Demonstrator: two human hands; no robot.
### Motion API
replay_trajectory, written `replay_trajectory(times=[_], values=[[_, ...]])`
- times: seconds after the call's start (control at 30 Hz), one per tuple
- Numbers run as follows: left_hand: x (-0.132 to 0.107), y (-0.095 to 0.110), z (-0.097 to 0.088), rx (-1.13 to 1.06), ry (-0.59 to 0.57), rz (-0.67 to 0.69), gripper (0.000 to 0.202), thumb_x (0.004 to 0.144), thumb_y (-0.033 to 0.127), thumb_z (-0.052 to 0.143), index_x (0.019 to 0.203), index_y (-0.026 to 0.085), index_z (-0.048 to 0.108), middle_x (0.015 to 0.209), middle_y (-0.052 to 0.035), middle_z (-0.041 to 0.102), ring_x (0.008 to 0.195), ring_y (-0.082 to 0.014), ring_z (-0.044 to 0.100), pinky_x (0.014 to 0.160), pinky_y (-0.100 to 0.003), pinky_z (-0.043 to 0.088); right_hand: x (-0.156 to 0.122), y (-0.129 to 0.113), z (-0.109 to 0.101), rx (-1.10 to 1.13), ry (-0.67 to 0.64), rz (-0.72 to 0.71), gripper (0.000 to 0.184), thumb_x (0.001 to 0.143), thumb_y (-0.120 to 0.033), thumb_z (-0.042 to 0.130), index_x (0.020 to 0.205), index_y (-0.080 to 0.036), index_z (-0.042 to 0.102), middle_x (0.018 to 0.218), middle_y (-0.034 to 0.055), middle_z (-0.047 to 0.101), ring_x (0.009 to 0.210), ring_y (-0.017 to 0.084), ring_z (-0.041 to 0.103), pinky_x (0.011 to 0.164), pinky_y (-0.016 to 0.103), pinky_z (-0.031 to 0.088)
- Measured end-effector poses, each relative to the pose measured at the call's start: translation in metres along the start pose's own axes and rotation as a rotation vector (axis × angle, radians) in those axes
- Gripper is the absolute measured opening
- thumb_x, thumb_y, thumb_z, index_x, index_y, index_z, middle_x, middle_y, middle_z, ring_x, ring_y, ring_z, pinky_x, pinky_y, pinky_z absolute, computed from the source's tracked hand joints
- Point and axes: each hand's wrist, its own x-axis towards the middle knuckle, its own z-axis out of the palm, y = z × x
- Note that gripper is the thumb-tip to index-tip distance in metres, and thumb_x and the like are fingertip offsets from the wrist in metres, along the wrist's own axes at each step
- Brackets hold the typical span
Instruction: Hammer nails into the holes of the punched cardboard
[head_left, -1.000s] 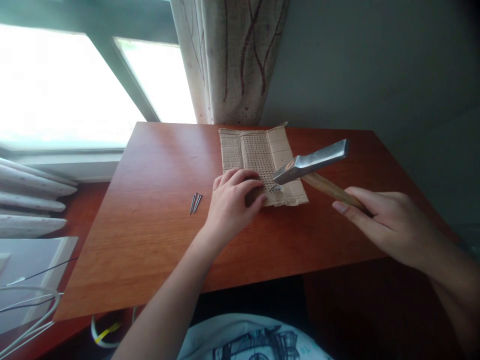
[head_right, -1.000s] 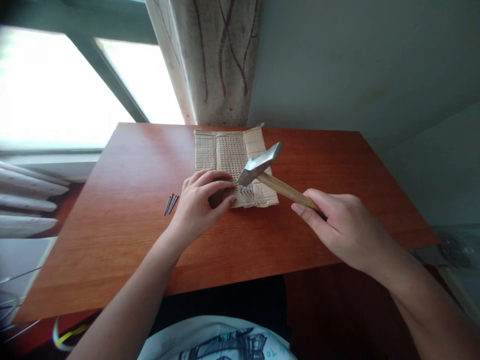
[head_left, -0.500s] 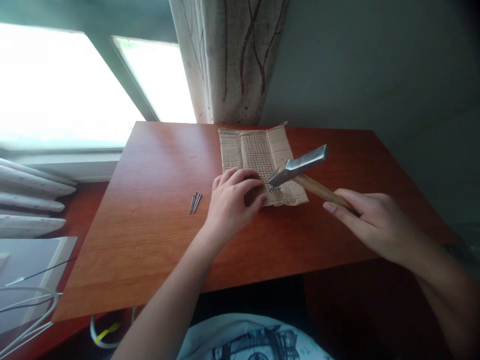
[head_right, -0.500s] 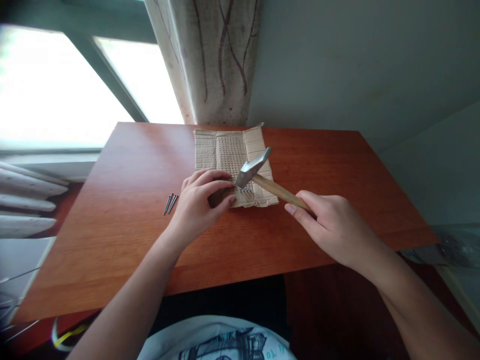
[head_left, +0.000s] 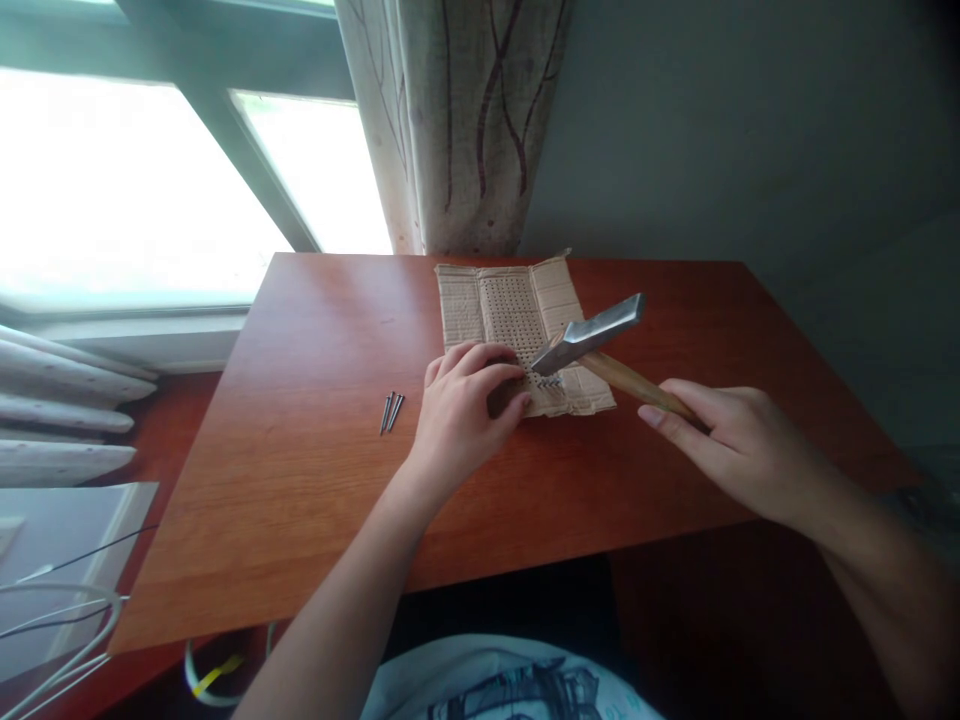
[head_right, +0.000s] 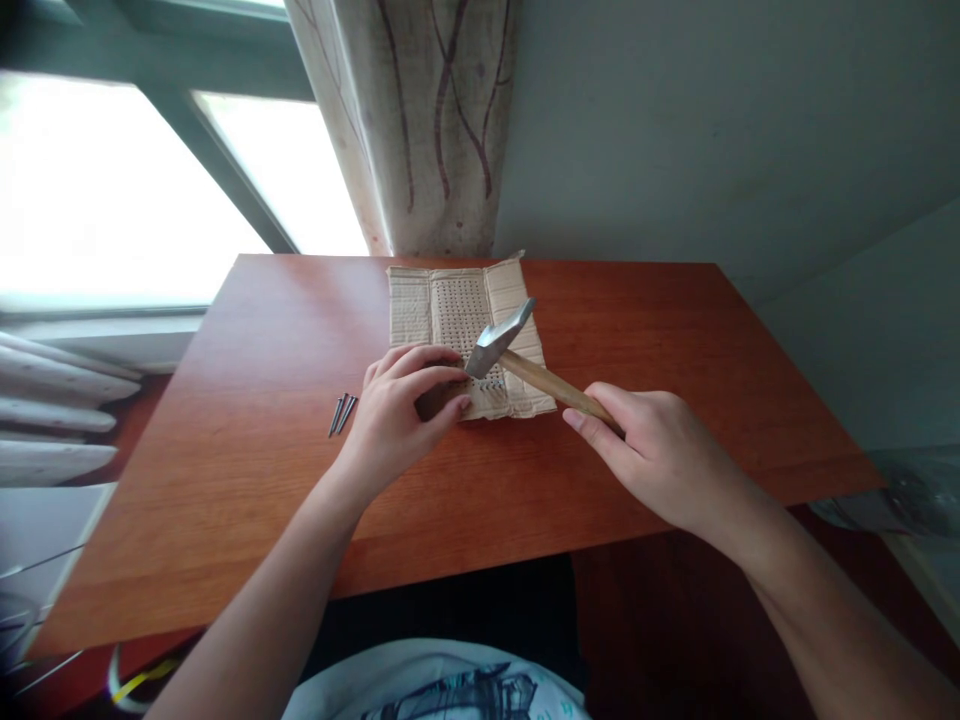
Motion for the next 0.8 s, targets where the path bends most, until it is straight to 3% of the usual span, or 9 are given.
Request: replay_trajectory(times=[0.27, 0.63, 0.8], values=[[-0.001, 0.000, -0.001, -0.006, 0.005, 0.004, 0.017, 0.089, 0.029, 0.073, 0.105, 0.026, 0.076, 0.128, -0.0013, 0.073, 0.124, -0.0262, 0.059, 0.105, -0.045, 0.042, 0.000, 0.002, 0.008, -0.034, -0.048, 0.023, 0.039, 0.102, -0.044, 0.051, 0.069, -0.023, 0.048, 0.056, -0.0040, 0.048, 0.050, 0.013, 0.048, 0.052, 0.029, 0.031], [0.000, 0.001, -0.001, 0.003, -0.009, -0.007, 0.017, 0.090, 0.030, 0.072, 0.106, 0.027, 0.076, 0.129, -0.0007, 0.072, 0.125, -0.0257, 0.059, 0.106, -0.044, 0.041, -0.004, 0.002, 0.006, 0.030, -0.007, 0.045, 0.040, 0.100, -0.045, 0.054, 0.068, -0.022, 0.048, 0.056, -0.0042, 0.044, 0.050, 0.011, 0.043, 0.050, 0.029, 0.030], [-0.001, 0.000, -0.002, 0.007, -0.017, -0.002, 0.017, 0.091, 0.030, 0.070, 0.107, 0.028, 0.075, 0.130, -0.0017, 0.072, 0.125, -0.0263, 0.058, 0.107, -0.045, 0.040, -0.005, 0.011, 0.015, 0.249, 0.185, 0.087, 0.034, 0.096, -0.047, 0.062, 0.073, -0.023, 0.056, 0.057, -0.0030, 0.047, 0.052, 0.013, 0.043, 0.049, 0.030, 0.030]])
